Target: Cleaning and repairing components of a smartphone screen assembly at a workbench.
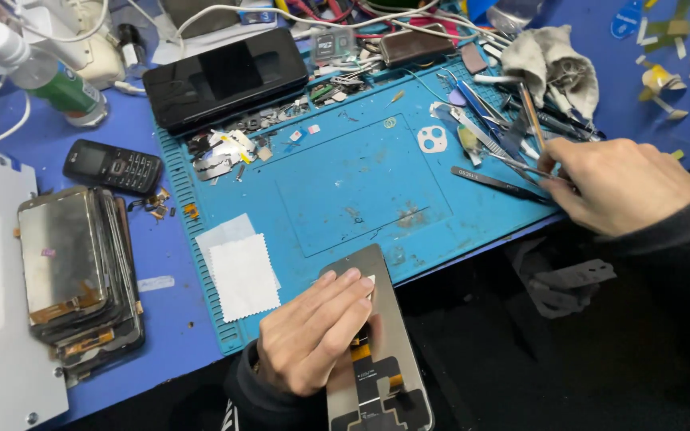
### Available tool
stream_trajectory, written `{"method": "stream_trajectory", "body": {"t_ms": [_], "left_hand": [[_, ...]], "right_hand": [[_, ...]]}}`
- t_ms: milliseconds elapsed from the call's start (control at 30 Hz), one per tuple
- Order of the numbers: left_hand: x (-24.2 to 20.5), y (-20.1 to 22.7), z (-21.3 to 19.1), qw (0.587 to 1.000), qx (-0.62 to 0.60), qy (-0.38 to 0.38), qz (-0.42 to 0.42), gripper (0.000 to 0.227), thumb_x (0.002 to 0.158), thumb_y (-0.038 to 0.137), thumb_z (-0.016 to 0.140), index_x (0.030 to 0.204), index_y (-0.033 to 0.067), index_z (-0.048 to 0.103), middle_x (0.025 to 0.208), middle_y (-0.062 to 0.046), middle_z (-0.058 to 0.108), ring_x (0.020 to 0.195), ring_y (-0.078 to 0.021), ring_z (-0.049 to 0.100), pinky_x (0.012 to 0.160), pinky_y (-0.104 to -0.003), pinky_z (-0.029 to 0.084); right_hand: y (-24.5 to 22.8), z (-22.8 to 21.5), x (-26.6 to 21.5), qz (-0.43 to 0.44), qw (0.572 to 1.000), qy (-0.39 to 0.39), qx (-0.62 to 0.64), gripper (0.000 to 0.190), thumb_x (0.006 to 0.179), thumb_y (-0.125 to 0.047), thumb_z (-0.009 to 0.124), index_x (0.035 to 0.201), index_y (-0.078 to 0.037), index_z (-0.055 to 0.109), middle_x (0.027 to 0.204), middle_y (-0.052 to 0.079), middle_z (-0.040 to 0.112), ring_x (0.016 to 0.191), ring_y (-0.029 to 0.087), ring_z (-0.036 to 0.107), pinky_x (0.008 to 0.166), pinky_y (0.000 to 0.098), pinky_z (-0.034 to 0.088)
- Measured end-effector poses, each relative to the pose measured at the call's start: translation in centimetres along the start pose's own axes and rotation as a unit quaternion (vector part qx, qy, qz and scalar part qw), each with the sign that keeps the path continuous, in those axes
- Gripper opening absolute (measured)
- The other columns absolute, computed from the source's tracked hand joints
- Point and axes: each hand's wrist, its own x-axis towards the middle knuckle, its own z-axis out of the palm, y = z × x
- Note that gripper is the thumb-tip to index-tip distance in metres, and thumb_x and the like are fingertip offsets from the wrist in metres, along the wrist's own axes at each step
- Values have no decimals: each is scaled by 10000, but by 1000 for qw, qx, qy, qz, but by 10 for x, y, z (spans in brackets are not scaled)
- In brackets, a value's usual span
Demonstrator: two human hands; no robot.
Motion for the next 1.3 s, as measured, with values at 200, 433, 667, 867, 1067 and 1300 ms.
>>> {"method": "stream_trajectory", "body": {"t_ms": [200, 433, 667, 867, 1067, 1300], "left_hand": [[-4, -4, 4, 1000, 26, -5, 5, 351, 913, 43, 817, 1201, -13, 624, 1159, -182, 747, 1120, -327, 760, 931, -461, 663], [0, 1, 5, 1000, 15, 18, -9, 357, 907, 60, 828, 1186, -14, 618, 1136, -172, 737, 1096, -315, 752, 913, -461, 657], [-2, 1, -3, 999, 40, 25, 3, 351, 918, 81, 843, 1181, -15, 630, 1129, -157, 750, 1078, -308, 766, 907, -439, 661], [-9, 0, -5, 998, 57, 29, 9, 288, 942, 102, 827, 1151, 9, 651, 1121, -125, 754, 1065, -273, 773, 901, -425, 660], [-16, 1, -7, 998, 47, 42, 2, 241, 972, 123, 808, 1139, 37, 657, 1155, -101, 752, 1086, -260, 769, 915, -421, 656], [-16, 31, -15, 1000, 24, 9, 9, 138, 1020, 123, 716, 1136, 71, 664, 1175, -109, 722, 1146, -292, 756, 937, -412, 637]], "right_hand": [[-32, -23, -4, 25, 994, 39, -98, 327, 957, -370, 684, 1166, -128, 616, 849, 58, 738, 719, 273, 738, 577, 408, 607], [-1, -1, -3, -6, 960, 273, -63, 201, 988, -317, 748, 1089, -168, 656, 906, 47, 739, 726, 284, 720, 608, 428, 571], [-20, -16, 71, 101, 946, 292, -95, 482, 1087, -545, 594, 1186, -74, 620, 800, 175, 722, 681, 391, 717, 631, 543, 544], [-7, -13, 101, 115, 955, 246, -122, 417, 1103, -457, 561, 1215, -64, 642, 867, 201, 743, 865, 379, 728, 771, 537, 544], [10, -31, 89, -34, 953, 281, -110, 266, 1074, -271, 649, 1301, -135, 667, 1028, 178, 730, 997, 323, 696, 882, 444, 578], [36, -11, 46, -291, 956, 21, 13, 471, 857, -232, 727, 1323, -271, 673, 1012, 32, 735, 902, 171, 710, 827, 325, 632]]}}
